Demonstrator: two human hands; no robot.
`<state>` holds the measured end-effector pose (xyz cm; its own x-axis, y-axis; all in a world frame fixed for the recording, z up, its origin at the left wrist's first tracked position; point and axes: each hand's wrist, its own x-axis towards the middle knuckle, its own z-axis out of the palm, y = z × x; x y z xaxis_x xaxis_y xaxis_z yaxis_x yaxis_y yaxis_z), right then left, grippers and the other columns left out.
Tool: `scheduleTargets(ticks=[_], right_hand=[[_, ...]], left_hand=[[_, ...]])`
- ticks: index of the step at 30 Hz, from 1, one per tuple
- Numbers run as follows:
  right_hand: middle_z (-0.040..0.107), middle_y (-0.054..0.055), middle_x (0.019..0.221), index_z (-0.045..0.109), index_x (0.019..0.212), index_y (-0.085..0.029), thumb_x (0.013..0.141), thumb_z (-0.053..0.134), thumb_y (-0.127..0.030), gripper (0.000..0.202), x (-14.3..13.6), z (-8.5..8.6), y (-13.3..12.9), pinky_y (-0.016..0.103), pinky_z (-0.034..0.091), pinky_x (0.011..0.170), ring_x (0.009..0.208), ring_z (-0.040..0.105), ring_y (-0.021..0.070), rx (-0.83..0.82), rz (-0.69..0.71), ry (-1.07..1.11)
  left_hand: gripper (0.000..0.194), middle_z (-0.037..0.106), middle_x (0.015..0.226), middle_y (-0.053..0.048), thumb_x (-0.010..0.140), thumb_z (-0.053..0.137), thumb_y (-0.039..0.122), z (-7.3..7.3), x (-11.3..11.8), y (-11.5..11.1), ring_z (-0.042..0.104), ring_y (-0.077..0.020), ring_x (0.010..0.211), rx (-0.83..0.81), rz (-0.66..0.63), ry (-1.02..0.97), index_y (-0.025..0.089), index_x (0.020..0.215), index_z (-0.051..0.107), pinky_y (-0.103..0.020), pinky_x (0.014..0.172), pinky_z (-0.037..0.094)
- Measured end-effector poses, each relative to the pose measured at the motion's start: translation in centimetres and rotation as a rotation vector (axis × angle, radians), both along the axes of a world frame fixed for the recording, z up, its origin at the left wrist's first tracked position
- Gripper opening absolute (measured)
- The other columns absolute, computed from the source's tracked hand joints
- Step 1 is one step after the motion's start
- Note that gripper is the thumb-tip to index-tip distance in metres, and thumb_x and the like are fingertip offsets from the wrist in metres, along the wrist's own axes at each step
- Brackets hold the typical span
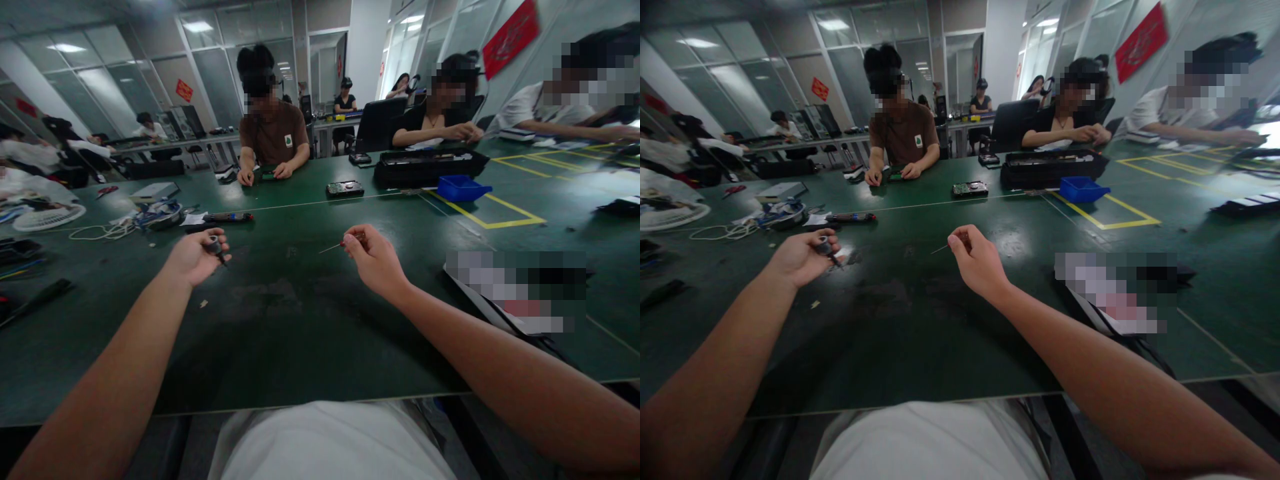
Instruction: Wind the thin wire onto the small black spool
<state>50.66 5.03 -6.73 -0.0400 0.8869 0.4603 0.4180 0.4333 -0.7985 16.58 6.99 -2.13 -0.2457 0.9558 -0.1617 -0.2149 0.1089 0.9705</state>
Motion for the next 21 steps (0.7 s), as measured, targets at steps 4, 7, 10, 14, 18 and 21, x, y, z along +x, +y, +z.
scheduleTargets(ticks=[4, 7, 10, 14, 18, 21], right_hand=[[0.068, 0.004, 0.089, 0.059, 0.104, -0.022, 0.096, 0.051, -0.039, 0.020, -0.1, 0.1, -0.2, 0.036, 0.049, 0.073, 0.079, 0.063, 0.0193, -0.013, 0.003, 0.030], [0.069, 0.004, 0.088, 0.059, 0.106, -0.022, 0.096, 0.050, -0.037, 0.020, -0.2, 0.2, -0.4, 0.036, 0.049, 0.073, 0.078, 0.064, 0.0193, -0.030, -0.001, 0.050], [0.068, 0.003, 0.080, 0.063, 0.095, -0.021, 0.095, 0.052, -0.042, 0.024, -0.1, 0.4, -0.5, 0.034, 0.048, 0.069, 0.072, 0.063, 0.0180, -0.005, -0.027, 0.034], [0.067, 0.002, 0.075, 0.065, 0.090, -0.020, 0.094, 0.056, -0.045, 0.026, -0.1, 0.5, -0.7, 0.032, 0.048, 0.065, 0.067, 0.061, 0.0162, 0.047, -0.014, 0.070], [0.072, 0.003, 0.084, 0.065, 0.103, -0.021, 0.093, 0.058, -0.039, 0.022, -0.3, 0.4, -1.1, 0.034, 0.054, 0.072, 0.076, 0.067, 0.0177, 0.042, 0.093, 0.168], [0.075, 0.004, 0.091, 0.065, 0.110, -0.022, 0.093, 0.059, -0.039, 0.025, -0.4, 0.4, -1.4, 0.037, 0.056, 0.077, 0.083, 0.071, 0.0196, 0.023, 0.151, 0.179]], left_hand=[[0.031, 0.052, 0.074, -0.004, 0.056, 0.049, 0.007, -0.9, 6.2, 0.5, 0.051, -0.0164, 0.065, -0.018, -0.214, 0.021, 0.014, 0.084, 0.058, -0.029, 0.059, 0.040], [0.029, 0.053, 0.072, -0.005, 0.056, 0.047, 0.009, -2.4, 10.1, 0.2, 0.051, -0.0170, 0.066, 0.074, -0.345, 0.206, 0.015, 0.082, 0.059, -0.030, 0.061, 0.040], [0.026, 0.057, 0.078, -0.004, 0.065, 0.048, 0.013, -4.2, 12.3, 0.0, 0.053, -0.0183, 0.074, 0.144, -0.399, 0.404, 0.017, 0.088, 0.059, -0.032, 0.072, 0.044], [0.048, 0.062, 0.102, -0.005, 0.065, 0.058, 0.009, -5.8, 12.5, -0.4, 0.058, -0.0200, 0.094, 0.236, -0.424, 0.659, 0.018, 0.112, 0.055, -0.033, 0.086, 0.045], [0.043, 0.065, 0.113, -0.007, 0.074, 0.059, 0.006, -6.6, 11.4, -0.7, 0.060, -0.0220, 0.105, 0.321, -0.360, 0.775, 0.018, 0.115, 0.058, -0.038, 0.098, 0.045], [0.034, 0.068, 0.114, -0.006, 0.078, 0.068, 0.014, -7.0, 11.0, -0.8, 0.062, -0.0243, 0.107, 0.354, -0.378, 0.820, 0.021, 0.112, 0.066, -0.042, 0.100, 0.045]])
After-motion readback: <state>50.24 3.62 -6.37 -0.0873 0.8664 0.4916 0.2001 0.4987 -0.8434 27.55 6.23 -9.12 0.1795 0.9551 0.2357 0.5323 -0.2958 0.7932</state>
